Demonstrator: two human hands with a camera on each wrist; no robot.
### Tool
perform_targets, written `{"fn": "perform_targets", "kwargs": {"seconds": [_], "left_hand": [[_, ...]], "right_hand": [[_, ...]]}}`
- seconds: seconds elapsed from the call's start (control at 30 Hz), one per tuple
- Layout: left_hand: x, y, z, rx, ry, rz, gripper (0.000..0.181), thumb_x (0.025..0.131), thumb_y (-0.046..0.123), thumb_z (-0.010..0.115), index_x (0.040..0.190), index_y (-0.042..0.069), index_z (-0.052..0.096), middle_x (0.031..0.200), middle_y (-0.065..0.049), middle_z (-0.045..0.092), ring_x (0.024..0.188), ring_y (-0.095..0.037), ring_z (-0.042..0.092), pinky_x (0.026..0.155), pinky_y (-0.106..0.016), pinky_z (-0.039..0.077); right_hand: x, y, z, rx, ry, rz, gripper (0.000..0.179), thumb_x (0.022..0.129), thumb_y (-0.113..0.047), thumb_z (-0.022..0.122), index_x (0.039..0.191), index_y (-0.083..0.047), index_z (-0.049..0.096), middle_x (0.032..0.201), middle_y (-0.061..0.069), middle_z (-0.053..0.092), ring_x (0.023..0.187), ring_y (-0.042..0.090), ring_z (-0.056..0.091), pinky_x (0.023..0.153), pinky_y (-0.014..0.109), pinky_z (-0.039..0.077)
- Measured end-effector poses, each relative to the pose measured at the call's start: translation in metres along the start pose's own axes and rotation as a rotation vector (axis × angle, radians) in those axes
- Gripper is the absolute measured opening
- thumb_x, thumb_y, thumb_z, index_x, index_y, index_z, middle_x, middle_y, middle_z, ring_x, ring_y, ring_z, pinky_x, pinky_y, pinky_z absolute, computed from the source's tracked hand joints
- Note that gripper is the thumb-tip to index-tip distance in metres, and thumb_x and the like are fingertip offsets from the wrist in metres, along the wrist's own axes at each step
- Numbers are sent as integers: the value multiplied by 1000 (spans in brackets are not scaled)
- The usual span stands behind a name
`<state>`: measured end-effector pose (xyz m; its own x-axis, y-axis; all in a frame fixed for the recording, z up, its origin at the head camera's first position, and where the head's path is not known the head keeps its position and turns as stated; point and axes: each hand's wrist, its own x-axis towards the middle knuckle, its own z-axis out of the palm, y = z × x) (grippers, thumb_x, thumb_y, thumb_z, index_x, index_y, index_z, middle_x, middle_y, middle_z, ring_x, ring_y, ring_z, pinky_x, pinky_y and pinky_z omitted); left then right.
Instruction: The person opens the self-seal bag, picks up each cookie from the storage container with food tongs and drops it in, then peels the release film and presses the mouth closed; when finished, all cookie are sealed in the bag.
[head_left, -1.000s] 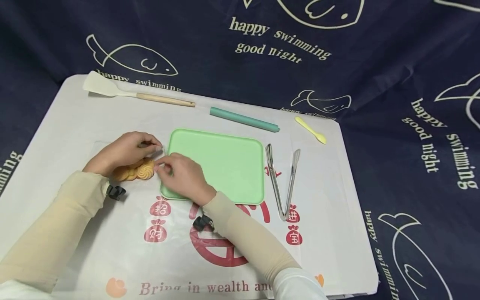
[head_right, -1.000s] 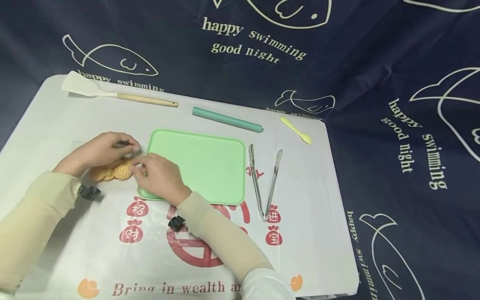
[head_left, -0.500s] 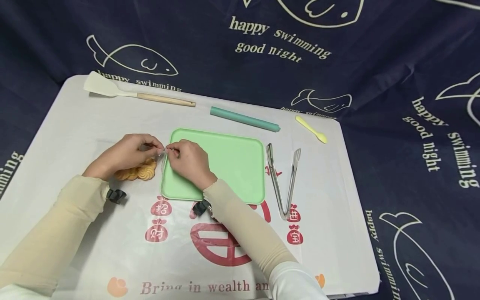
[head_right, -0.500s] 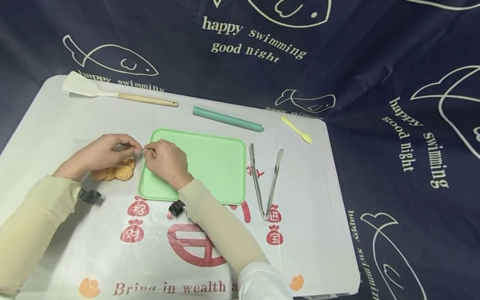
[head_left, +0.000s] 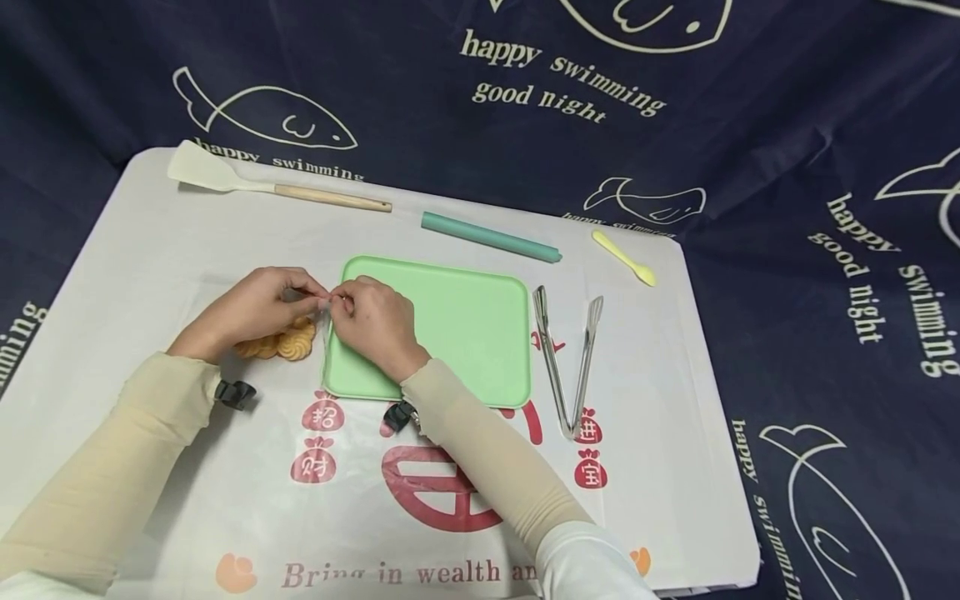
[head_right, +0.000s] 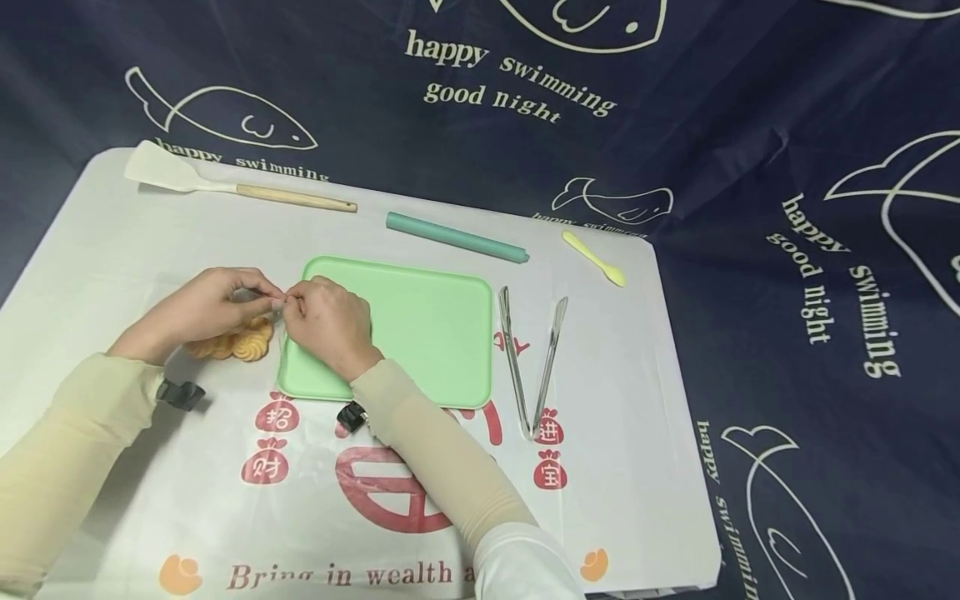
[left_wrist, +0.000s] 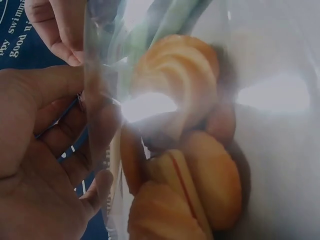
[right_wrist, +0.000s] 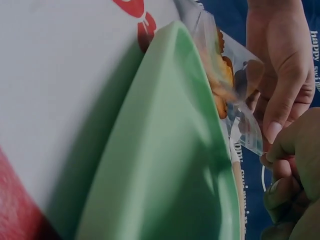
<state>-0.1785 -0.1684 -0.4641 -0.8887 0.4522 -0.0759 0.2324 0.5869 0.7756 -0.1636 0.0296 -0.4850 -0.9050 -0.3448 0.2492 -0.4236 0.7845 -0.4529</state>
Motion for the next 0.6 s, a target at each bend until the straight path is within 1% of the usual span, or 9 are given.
{"fn": "perform_targets", "kwargs": {"seconds": [0.13,0.3,0.37,0.53,0.6], "left_hand": [[1,0,-1,10,-15,-13,14,100,17,68,107,8,77,107,-6,72,93,-22,64,85,-43,49],[0,0,-3,-3,-26,-45,14,101,16,66,107,7,76,107,-8,72,97,-25,63,89,-46,47],[0,1,-4,-10,-34,-46,14,101,15,66,107,7,76,106,-8,72,100,-25,62,92,-47,46],[1,2,-4,-12,-51,-43,14,102,15,65,106,7,76,103,-6,73,99,-26,63,92,-48,46],[1,2,-5,-16,-52,-53,14,102,15,65,107,7,75,104,-6,72,100,-25,62,92,-47,46]], "right_hand": [[-1,3,0,-19,22,-11,13,96,-22,63,94,-18,75,75,-11,55,60,1,48,47,17,37],[-3,5,-1,-10,3,7,9,96,-20,62,95,-19,72,79,-11,55,63,1,48,49,18,38],[-4,5,-2,-12,-6,20,8,96,-20,63,94,-19,70,79,-11,54,64,2,48,49,18,38],[-5,7,-3,-10,-32,52,7,96,-21,62,92,-20,68,78,-11,53,63,3,48,48,19,38],[-5,9,-4,-6,-39,74,8,96,-20,61,90,-20,67,78,-10,53,63,3,48,47,19,38]]}}
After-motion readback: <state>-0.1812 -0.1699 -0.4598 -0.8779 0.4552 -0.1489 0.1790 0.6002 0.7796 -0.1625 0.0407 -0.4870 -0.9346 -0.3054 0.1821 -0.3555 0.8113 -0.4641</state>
